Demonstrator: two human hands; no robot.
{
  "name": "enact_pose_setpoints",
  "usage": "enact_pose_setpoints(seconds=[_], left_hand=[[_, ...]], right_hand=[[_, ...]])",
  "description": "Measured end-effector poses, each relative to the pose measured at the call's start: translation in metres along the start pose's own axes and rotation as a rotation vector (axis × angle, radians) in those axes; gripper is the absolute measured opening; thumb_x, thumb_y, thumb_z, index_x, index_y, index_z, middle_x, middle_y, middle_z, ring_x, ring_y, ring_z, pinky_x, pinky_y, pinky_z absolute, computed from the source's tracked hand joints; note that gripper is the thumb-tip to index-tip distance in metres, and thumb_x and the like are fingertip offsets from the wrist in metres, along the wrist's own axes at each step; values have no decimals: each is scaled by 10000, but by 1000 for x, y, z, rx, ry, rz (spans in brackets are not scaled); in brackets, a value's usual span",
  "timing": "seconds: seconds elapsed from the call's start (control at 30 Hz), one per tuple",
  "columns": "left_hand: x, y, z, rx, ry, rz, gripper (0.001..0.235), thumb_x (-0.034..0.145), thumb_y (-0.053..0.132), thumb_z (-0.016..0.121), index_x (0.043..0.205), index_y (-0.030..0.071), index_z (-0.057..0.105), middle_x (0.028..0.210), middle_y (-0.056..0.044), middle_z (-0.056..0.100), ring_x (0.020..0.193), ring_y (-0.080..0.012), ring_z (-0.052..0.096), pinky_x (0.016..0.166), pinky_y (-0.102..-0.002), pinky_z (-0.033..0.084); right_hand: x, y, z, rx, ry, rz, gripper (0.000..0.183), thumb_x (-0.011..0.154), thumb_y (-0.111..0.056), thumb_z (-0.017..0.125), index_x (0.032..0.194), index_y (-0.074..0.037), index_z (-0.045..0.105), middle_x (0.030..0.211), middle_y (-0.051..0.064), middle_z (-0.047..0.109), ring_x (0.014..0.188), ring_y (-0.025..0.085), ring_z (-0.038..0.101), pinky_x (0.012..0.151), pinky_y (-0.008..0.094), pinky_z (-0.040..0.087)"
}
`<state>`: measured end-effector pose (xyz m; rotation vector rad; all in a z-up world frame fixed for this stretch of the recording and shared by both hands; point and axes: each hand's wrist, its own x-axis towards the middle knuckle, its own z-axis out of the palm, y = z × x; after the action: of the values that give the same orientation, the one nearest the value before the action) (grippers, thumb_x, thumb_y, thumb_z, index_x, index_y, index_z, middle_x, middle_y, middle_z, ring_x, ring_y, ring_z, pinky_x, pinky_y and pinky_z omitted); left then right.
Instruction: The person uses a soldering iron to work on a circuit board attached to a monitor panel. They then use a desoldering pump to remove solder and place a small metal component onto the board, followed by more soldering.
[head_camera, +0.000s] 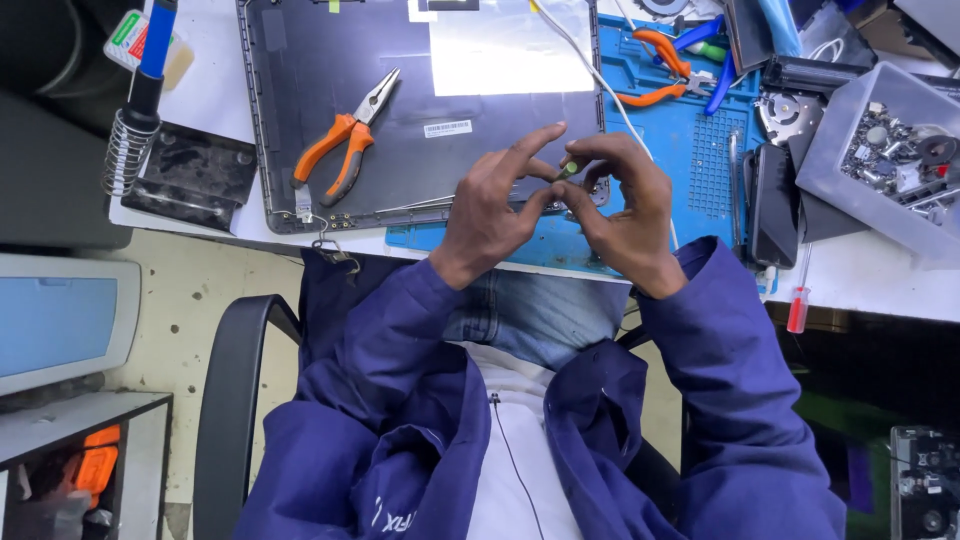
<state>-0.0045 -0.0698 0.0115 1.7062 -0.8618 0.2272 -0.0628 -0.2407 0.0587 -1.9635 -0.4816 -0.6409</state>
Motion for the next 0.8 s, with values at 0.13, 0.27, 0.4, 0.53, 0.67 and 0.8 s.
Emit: enact_pose_setpoints(seconds=[0.13, 0.27, 0.4, 0.53, 0.67, 0.8], left_hand=[[2, -5, 5, 50, 47, -12, 627, 898, 131, 875, 1446, 234, 587, 900, 42, 764, 899, -174, 733, 893, -358, 580], [4, 3, -2, -9, 10, -20, 735, 878, 160, 906, 1509, 239, 536, 988, 1, 786, 972, -213, 738, 918, -381, 588], [4, 8, -5, -52, -7, -36, 731, 938, 60, 816, 1561, 242, 480, 1038, -40, 798, 1006, -247, 756, 921, -395, 590], [3, 2, -3, -12, 21, -49, 725, 880, 81, 870, 1509, 230, 540, 945, -9, 786, 913, -203, 732, 872, -356, 592], [3, 5, -4, 4, 0, -39, 721, 903, 113, 861, 1528, 223, 519, 994, -16, 788, 966, -204, 727, 900, -357, 582], [2, 8, -5, -6, -30, -4, 738, 960, 43, 781, 1593, 216, 444, 1082, -82, 792, 1035, -285, 742, 927, -425, 583]], right_hand=[[-3, 7, -2, -10, 24, 16, 219, 969, 88, 790, 1156, 3, 714, 980, 134, 674, 877, 301, 699, 677, 385, 567], [-1, 5, -2, -39, 20, 0, 222, 996, 98, 736, 1193, -4, 736, 1020, 134, 707, 913, 308, 695, 697, 376, 563], [0, -2, -1, -33, 15, 8, 278, 1026, 98, 685, 1273, -27, 716, 1064, 139, 723, 968, 302, 685, 738, 392, 565], [2, -2, -1, -28, -3, -10, 282, 1005, 52, 761, 1272, -25, 715, 1072, 150, 707, 926, 297, 680, 706, 416, 573], [0, 2, -2, -27, -12, -29, 272, 986, 118, 733, 1233, 4, 739, 1049, 176, 694, 919, 345, 688, 715, 426, 572], [1, -2, -1, -23, -10, -9, 320, 1030, 140, 643, 1307, -11, 700, 1104, 167, 702, 1003, 355, 692, 756, 440, 569]])
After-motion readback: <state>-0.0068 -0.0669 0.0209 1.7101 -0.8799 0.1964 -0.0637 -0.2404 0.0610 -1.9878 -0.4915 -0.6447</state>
